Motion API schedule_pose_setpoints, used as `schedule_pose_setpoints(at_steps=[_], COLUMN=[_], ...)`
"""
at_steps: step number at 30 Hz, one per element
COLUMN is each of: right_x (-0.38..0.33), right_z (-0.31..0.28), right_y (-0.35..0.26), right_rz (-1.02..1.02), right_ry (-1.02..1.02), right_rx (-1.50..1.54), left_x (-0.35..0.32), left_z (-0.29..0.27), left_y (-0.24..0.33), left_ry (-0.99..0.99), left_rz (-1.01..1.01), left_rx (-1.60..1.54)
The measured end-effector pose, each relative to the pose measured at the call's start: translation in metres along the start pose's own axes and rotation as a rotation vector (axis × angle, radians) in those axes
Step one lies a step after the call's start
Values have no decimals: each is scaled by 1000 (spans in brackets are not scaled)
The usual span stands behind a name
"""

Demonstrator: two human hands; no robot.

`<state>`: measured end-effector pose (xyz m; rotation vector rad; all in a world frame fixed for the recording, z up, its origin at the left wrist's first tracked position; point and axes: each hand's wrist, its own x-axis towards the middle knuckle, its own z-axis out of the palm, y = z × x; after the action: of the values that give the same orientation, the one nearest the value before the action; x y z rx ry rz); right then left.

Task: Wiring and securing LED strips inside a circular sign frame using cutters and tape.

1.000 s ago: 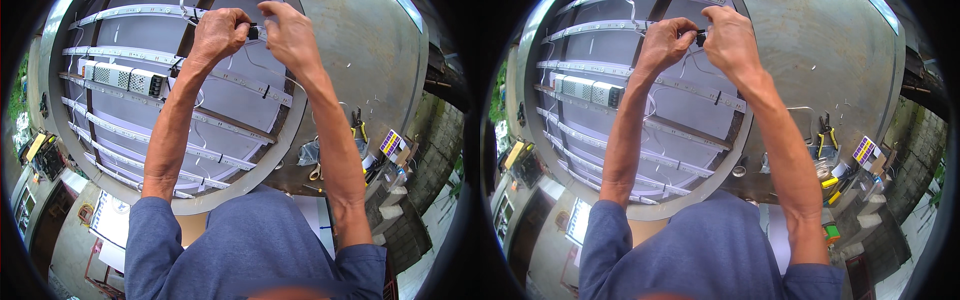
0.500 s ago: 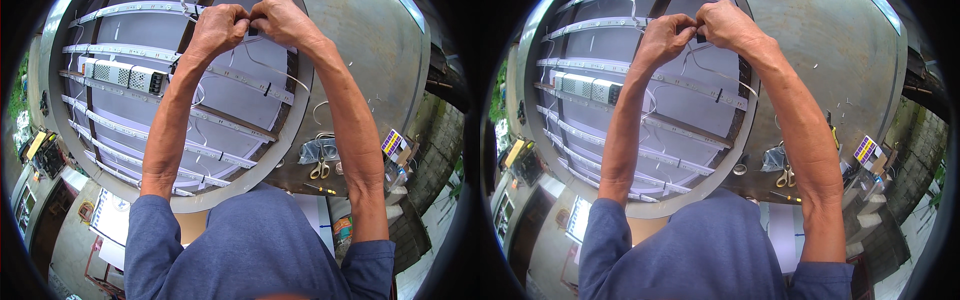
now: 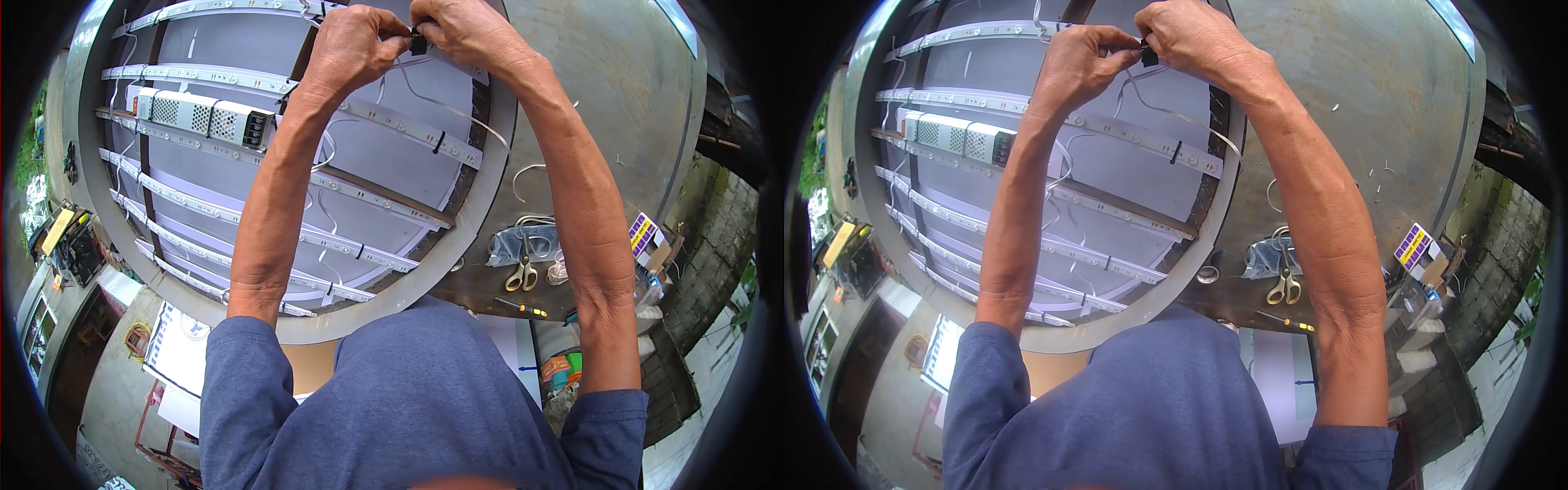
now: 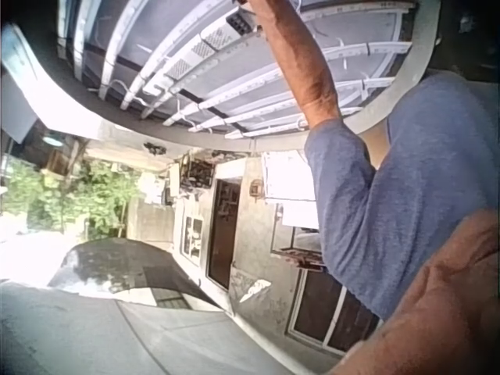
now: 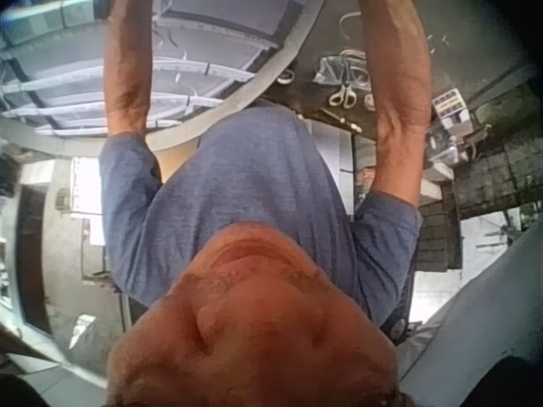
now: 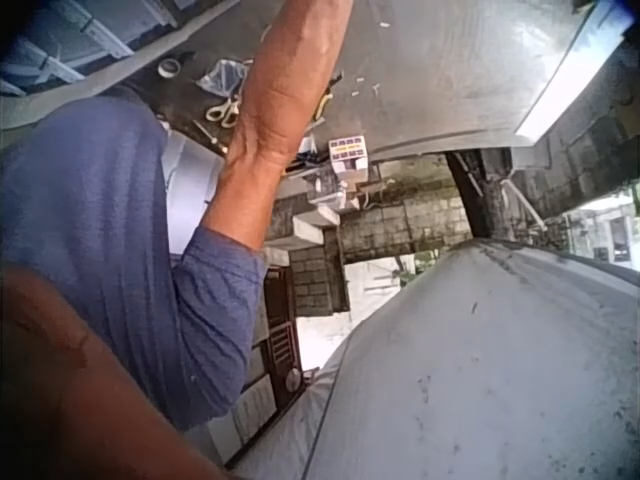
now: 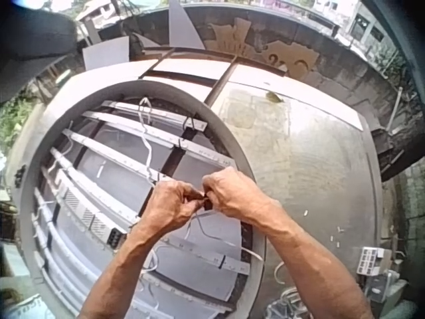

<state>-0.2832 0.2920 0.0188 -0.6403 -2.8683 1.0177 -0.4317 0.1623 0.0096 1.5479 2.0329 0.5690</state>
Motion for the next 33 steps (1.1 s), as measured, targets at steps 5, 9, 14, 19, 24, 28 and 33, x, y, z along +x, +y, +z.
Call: schedule_pose_setpoints(at_steps=[5,9,14,19,24,28,33], right_x=[1,1,2,1,-3,-10,-19], right_z=[1,-3,-11,-6,-2,2,-7], right_y=[-1,-3,-8,-3,0,-1,-4], right_rz=[1,3,16,7,-52,-50,-108], right_ry=[17,0,-46,-28,54,72,35], right_rx=[-17,0,12,55,1,-91,21], left_x=[1,1,0,3,8,9,7], left_z=[3,4,7,5,0,1,8], left_y=[1,0,-3,-7,-8,-2,-4], left_ry=[44,78,115,61,-43,-31,11], left_rz=[-55,10,24,-30,-70,-71,-109], left_rx=[5,50,63,-20,-80,-72,-65])
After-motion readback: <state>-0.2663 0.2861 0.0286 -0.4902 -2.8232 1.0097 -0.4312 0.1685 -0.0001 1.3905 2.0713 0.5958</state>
